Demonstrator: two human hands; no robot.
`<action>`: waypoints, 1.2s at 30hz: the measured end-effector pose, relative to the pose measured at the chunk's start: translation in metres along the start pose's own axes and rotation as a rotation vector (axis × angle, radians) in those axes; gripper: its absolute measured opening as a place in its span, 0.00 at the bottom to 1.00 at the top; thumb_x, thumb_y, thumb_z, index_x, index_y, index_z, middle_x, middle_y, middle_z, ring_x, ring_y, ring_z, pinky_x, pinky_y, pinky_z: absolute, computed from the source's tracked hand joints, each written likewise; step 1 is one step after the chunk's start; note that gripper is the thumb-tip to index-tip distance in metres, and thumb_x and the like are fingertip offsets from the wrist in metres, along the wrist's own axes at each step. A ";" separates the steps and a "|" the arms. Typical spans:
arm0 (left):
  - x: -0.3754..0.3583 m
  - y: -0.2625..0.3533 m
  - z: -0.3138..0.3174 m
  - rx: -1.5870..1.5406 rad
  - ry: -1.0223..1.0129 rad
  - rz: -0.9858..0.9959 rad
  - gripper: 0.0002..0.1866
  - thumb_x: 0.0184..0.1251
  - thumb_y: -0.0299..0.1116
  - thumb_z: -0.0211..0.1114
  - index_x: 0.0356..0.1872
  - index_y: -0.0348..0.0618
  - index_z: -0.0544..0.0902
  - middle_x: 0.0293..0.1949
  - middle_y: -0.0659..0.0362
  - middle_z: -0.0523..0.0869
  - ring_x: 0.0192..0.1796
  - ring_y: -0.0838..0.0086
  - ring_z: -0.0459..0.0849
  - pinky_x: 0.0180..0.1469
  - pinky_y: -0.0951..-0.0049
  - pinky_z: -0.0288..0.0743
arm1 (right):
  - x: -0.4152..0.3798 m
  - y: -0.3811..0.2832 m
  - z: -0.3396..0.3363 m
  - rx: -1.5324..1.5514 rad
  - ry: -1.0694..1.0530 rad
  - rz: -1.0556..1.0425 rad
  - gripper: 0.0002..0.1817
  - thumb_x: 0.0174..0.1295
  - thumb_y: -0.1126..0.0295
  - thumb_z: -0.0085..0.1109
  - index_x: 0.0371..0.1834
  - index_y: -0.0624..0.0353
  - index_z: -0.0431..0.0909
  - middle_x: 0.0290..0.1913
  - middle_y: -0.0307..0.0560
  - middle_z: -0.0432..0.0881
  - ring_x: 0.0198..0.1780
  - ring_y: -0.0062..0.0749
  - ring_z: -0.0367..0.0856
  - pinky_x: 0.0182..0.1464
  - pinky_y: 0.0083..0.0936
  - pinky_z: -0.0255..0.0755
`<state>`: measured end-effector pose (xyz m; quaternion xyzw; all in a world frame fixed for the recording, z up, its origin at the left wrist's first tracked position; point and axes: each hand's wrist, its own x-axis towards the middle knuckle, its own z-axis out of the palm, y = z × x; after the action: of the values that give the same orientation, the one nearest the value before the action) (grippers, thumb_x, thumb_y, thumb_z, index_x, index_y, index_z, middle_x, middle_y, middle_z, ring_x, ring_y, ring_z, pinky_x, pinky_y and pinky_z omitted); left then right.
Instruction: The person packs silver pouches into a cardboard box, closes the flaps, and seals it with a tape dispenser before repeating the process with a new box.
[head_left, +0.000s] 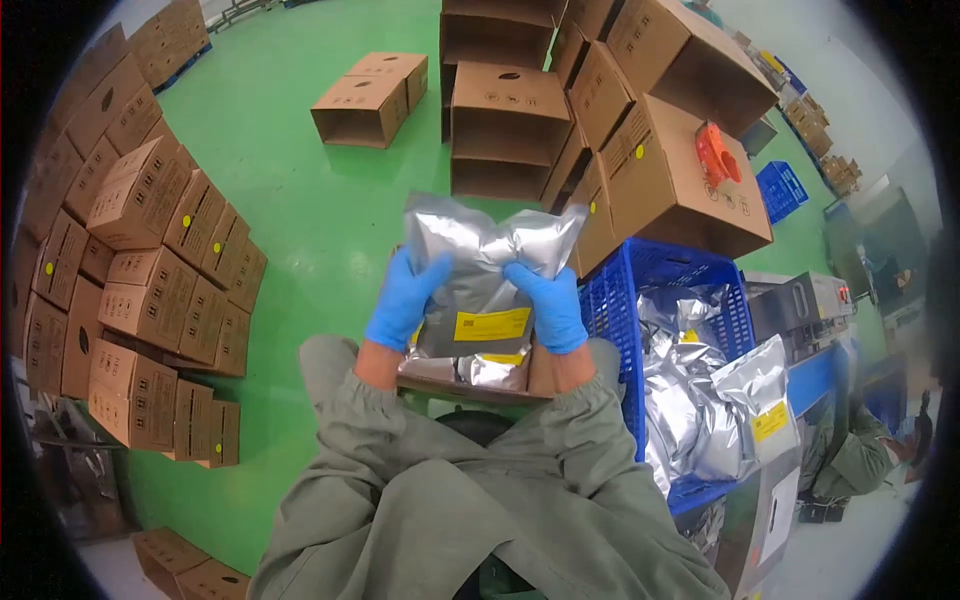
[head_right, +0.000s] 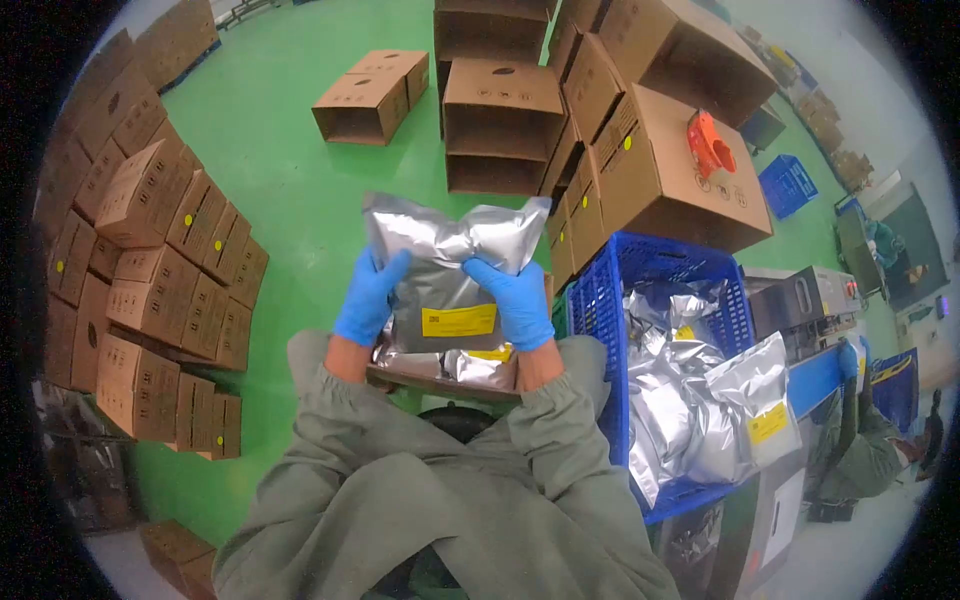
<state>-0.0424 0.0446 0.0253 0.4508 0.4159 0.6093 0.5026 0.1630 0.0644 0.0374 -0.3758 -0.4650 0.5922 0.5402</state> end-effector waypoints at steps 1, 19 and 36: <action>0.006 0.000 -0.003 -0.074 0.007 -0.022 0.10 0.64 0.30 0.67 0.43 0.38 0.82 0.35 0.64 0.84 0.38 0.81 0.79 0.42 0.76 0.74 | -0.005 -0.008 0.003 -0.071 0.028 0.053 0.21 0.53 0.73 0.72 0.50 0.65 0.80 0.44 0.41 0.84 0.42 0.22 0.81 0.47 0.21 0.75; -0.022 -0.045 0.021 -0.050 0.005 -0.109 0.20 0.61 0.30 0.71 0.52 0.34 0.77 0.39 0.61 0.84 0.40 0.80 0.82 0.44 0.76 0.78 | -0.010 0.014 -0.014 -0.105 0.090 -0.086 0.31 0.52 0.77 0.71 0.60 0.69 0.70 0.45 0.44 0.82 0.42 0.26 0.82 0.49 0.24 0.78; -0.114 -0.079 -0.090 1.040 0.508 0.073 0.31 0.61 0.45 0.69 0.57 0.29 0.77 0.46 0.45 0.86 0.48 0.54 0.85 0.55 0.62 0.76 | 0.041 0.123 -0.019 -1.124 -0.637 -0.317 0.46 0.49 0.45 0.70 0.71 0.52 0.64 0.69 0.56 0.67 0.66 0.52 0.68 0.66 0.43 0.62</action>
<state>-0.1011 -0.0613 -0.0878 0.4922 0.7522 0.4310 0.0782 0.1399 0.1100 -0.0837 -0.3340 -0.8896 0.2552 0.1785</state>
